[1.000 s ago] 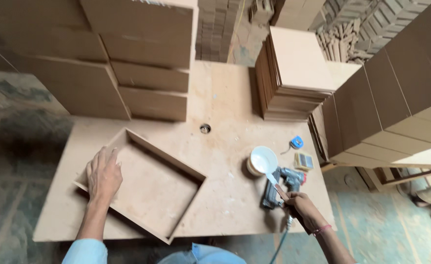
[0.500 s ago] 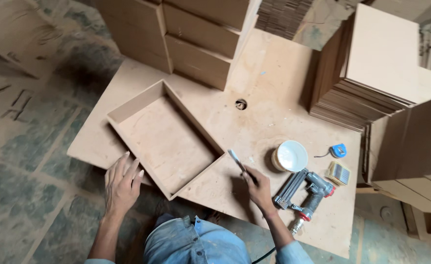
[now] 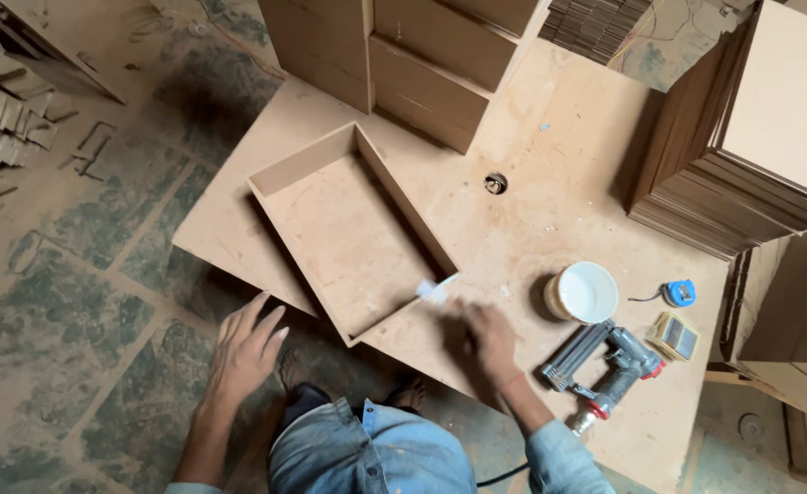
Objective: The person applies glue to the edges of a cardboard box frame, places a flat cardboard sheet on top, and secures it using a pneumatic nail gun. The process is repeated for multiple boxes.
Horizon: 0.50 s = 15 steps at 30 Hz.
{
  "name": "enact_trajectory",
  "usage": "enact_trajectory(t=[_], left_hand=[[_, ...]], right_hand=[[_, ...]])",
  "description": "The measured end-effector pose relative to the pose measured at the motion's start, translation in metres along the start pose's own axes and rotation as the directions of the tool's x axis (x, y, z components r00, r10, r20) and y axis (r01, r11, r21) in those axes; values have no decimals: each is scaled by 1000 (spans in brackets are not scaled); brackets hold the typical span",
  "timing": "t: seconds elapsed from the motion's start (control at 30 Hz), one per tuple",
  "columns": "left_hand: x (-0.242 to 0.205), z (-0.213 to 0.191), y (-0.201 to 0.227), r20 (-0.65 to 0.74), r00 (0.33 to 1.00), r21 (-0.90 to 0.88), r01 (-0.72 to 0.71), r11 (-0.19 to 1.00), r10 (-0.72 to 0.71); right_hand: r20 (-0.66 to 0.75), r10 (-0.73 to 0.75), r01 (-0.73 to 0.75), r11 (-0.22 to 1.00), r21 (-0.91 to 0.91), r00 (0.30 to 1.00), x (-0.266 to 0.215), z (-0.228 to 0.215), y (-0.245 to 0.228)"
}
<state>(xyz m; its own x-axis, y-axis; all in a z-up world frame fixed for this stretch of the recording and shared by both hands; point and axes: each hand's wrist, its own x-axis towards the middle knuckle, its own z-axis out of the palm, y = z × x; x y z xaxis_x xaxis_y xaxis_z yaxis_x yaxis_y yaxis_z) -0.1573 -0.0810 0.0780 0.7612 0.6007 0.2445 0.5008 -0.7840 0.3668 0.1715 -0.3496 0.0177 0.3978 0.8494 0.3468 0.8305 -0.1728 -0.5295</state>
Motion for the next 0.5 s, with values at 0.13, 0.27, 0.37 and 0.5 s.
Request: enact_trajectory(t=[0.13,0.27,0.37,0.5], left_hand=[[34,-10,-8,21,996,-2,-89,996,89],[74,-13,-25,81,962,-9,-262,965,262],[107,-4,-41,125,902,-10,-415,910,413],[142,16,-62,91,833,46,-551,833,545]], right_hand=[[120,-366,375,925,-57,923,-22,25,-30],[-41,-4,-2,989,-150,999,-24,41,-43],[77,-267,276,947,-162,961,-26,57,-80],[55,-70,74,994,-84,996,-39,59,-130]])
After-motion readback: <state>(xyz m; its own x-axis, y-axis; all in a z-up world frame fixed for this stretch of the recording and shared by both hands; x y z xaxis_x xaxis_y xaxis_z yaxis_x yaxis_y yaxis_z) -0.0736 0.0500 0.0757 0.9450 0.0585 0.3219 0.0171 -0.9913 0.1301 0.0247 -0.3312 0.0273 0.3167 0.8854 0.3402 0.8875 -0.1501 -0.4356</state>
